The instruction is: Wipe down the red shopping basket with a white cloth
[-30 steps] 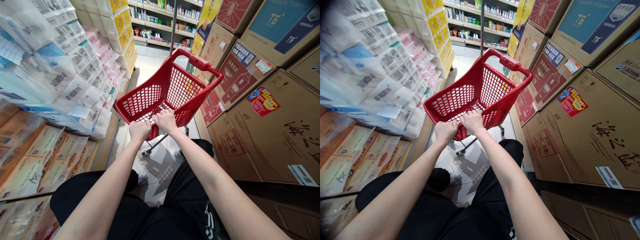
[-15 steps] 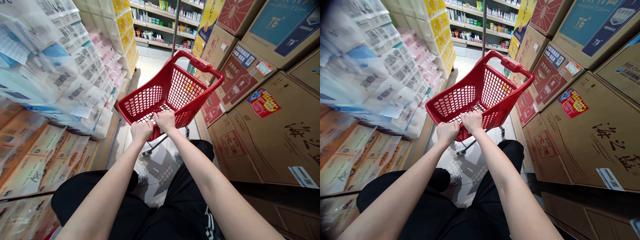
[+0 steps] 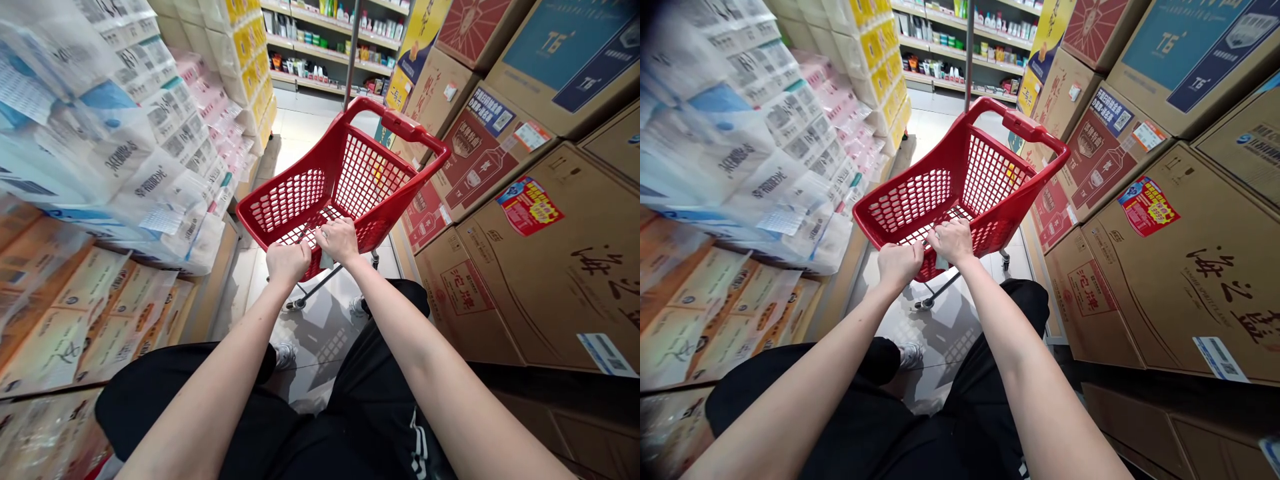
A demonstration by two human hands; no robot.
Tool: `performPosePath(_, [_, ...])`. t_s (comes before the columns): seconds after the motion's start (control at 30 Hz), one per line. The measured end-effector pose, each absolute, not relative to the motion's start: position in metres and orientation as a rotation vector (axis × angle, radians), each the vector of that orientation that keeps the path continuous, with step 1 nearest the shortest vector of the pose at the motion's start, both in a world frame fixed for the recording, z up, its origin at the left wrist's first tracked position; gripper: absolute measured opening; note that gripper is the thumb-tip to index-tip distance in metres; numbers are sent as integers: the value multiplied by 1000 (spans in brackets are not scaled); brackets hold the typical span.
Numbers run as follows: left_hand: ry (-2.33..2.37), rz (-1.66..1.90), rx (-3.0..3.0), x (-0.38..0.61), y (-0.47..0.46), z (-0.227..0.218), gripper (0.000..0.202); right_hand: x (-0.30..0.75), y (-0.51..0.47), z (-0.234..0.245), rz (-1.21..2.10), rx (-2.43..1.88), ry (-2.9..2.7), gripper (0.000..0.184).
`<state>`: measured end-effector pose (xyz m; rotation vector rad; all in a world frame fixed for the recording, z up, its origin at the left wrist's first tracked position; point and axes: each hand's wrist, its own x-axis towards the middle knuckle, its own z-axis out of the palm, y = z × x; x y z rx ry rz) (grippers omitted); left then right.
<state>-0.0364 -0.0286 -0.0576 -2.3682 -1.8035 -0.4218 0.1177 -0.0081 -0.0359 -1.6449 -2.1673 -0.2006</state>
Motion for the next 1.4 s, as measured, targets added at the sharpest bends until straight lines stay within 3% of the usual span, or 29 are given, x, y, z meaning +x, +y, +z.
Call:
performPosePath(0.37, [-1755, -121, -2604, -30, -25, -41, 79, 137, 4, -27, -143, -1666, -2226, 47])
performPosePath(0.53, [-1705, 105, -2648, -53, -3, -36, 72, 142, 12, -27, -117, -1659, -2229, 50])
performPosePath(0.7, [-1604, 26, -2589, -54, 1, -43, 68, 136, 8, -33, -135, -1653, -2151, 51])
performPosePath(1.03, [-1690, -246, -2449, -49, -4, -53, 70, 101, -29, -64, -122, -1674, -1776, 28])
performPosePath(1.4, [-1695, -351, -2453, -48, -11, -57, 73, 100, -28, -55, -169, -1891, -1727, 33])
